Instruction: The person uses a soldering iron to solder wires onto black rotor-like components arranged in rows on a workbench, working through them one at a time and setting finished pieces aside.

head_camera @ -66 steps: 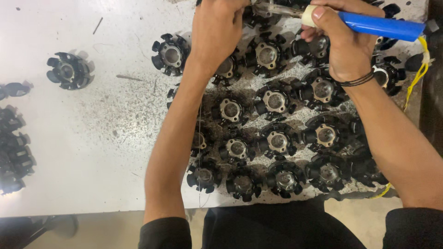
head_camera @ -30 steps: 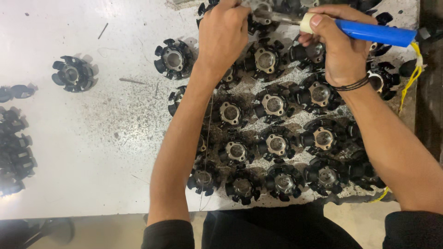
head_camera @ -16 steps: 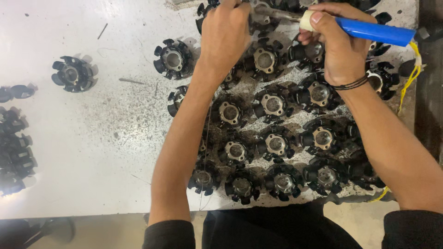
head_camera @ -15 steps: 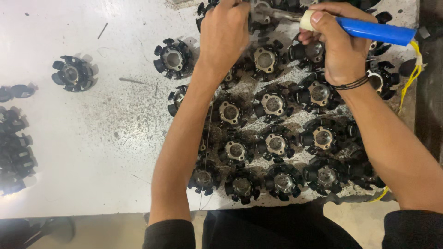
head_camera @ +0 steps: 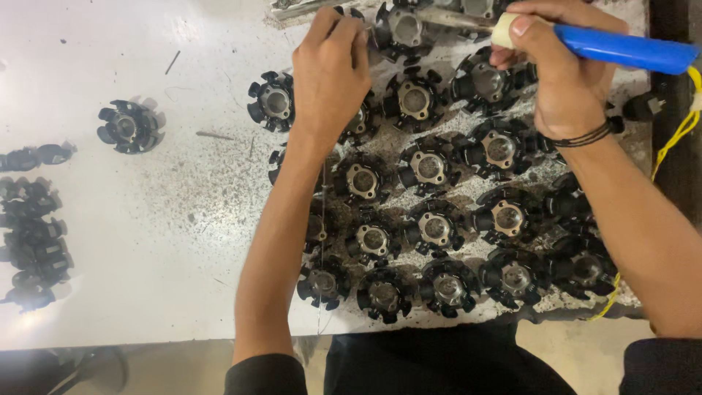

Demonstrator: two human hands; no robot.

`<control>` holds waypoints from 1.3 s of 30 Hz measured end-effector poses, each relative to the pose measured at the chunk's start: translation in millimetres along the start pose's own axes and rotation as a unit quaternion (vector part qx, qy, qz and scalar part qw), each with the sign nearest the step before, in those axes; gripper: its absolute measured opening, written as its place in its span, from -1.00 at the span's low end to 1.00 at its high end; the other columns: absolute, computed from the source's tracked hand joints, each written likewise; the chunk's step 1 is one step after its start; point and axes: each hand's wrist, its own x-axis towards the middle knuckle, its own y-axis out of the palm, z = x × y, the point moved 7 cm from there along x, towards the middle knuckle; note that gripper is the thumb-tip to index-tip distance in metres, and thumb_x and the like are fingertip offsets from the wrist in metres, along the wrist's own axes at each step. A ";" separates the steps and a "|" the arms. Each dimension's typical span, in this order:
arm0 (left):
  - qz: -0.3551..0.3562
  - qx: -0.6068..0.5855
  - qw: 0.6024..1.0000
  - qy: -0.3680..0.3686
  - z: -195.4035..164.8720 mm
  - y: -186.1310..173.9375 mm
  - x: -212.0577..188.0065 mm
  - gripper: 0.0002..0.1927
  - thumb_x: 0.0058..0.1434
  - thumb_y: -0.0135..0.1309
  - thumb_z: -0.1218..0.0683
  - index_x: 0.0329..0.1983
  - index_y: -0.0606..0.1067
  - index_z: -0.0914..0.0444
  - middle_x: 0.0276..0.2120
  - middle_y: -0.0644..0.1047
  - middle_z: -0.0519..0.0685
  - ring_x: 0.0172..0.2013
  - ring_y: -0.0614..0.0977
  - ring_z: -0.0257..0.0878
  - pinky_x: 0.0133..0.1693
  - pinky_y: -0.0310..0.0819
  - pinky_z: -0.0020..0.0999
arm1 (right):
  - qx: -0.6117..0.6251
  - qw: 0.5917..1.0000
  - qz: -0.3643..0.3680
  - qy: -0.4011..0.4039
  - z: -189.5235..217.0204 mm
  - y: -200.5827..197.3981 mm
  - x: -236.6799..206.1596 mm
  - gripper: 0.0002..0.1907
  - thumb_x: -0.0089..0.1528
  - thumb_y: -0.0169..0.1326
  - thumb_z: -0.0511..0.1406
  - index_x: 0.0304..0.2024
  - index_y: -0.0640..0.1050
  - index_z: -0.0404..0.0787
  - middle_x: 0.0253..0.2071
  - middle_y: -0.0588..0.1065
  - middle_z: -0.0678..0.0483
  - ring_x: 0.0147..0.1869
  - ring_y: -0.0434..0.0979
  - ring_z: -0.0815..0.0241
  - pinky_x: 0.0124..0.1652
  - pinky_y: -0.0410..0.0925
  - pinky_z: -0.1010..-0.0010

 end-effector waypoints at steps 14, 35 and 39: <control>0.048 -0.046 0.998 -0.012 26.0 31.7 -4.1 -0.73 0.13 0.29 0.31 -0.08 0.59 0.36 -0.16 0.52 0.09 -0.24 0.63 0.07 -0.19 0.52 -0.07 | -0.008 0.999 0.044 -0.003 -36.8 9.4 -13.2 -0.75 0.52 0.21 -0.37 0.18 0.58 -0.43 -0.03 0.61 -0.17 -0.07 0.70 0.08 -0.06 0.58 0.42; 0.026 -0.003 1.000 0.002 20.7 26.7 -7.6 -0.72 0.14 0.13 0.37 -0.13 0.63 0.25 -0.20 0.53 0.07 -0.28 0.63 0.10 -0.26 0.52 -0.03 | 0.007 1.000 0.018 -0.002 -33.8 6.4 -15.4 -0.72 0.54 0.16 -0.30 0.13 0.57 -0.47 -0.09 0.60 -0.21 -0.11 0.70 0.04 -0.08 0.60 0.35; -0.004 -0.025 1.000 0.003 19.9 27.9 -5.1 -0.83 0.25 0.15 0.33 -0.14 0.60 0.25 -0.18 0.54 0.00 -0.28 0.65 0.06 -0.24 0.54 -0.06 | 0.006 1.000 0.022 -0.007 -37.7 5.2 -16.9 -0.72 0.54 0.15 -0.31 0.12 0.57 -0.48 -0.09 0.60 -0.21 -0.12 0.70 0.03 -0.08 0.60 0.34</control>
